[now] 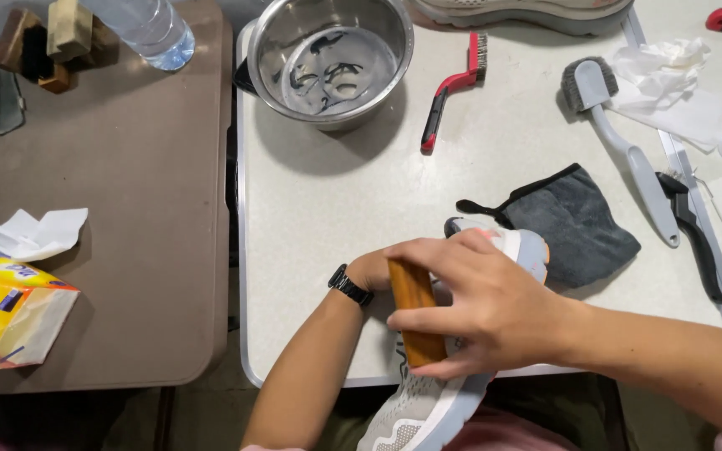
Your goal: A person is meticulously cleaning a pair of grey and white sneakers using specialized brushes and a cleaning foam on a white workbench.
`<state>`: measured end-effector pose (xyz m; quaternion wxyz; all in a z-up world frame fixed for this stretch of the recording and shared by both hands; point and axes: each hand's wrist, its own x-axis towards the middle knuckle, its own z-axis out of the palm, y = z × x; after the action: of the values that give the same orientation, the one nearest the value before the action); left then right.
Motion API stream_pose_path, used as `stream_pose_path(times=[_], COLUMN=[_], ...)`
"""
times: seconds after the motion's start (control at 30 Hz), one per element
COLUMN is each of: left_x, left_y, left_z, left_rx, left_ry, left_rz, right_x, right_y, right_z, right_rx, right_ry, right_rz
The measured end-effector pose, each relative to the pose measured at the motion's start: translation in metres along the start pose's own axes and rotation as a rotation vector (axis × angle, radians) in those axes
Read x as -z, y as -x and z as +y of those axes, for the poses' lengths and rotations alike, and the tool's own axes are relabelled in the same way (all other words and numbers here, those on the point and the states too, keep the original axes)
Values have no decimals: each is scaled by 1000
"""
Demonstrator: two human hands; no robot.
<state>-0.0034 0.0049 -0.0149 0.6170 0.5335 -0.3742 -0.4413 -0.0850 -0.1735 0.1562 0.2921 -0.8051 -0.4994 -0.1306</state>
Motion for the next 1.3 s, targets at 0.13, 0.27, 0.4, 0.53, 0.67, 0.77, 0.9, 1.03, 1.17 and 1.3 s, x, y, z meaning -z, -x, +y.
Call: stream_pose_path(times=[0.13,0.27,0.4,0.53,0.67,0.77,0.9,1.03,1.17,1.3], left_x=[0,9,15,4,5,2,-1,4,1,1], left_y=[-2,-5,-3,-8,-10,-10,-9,-9,-9,-10], left_z=[-12,-17,-37,6,-1,-23,-19,-30,-23,-14], left_rx=[22,-24,0,-29,-101,-122,-114,-98,-92,-102], left_ry=[73,27,15,-12,-109,-44,13,45,52,65], left_rz=[27,-85,-35,-89,-114,-40,3,13,13,17], right_x=[4,6,-2,15,16,19,36,32,27,40], right_y=[5,3,15,26,53,61,63,59,73,60], right_z=[23,8,22,36,38,70,57,60,73,33], right_rx=[-79,-71,-58,-371,-245,-535,-575,-476,-712,-579], right_ry=[435,172,330,357,-103,-10,-259,-384,38,-329], right_rz=[164,105,146,92,-15,58,65,8,120,15])
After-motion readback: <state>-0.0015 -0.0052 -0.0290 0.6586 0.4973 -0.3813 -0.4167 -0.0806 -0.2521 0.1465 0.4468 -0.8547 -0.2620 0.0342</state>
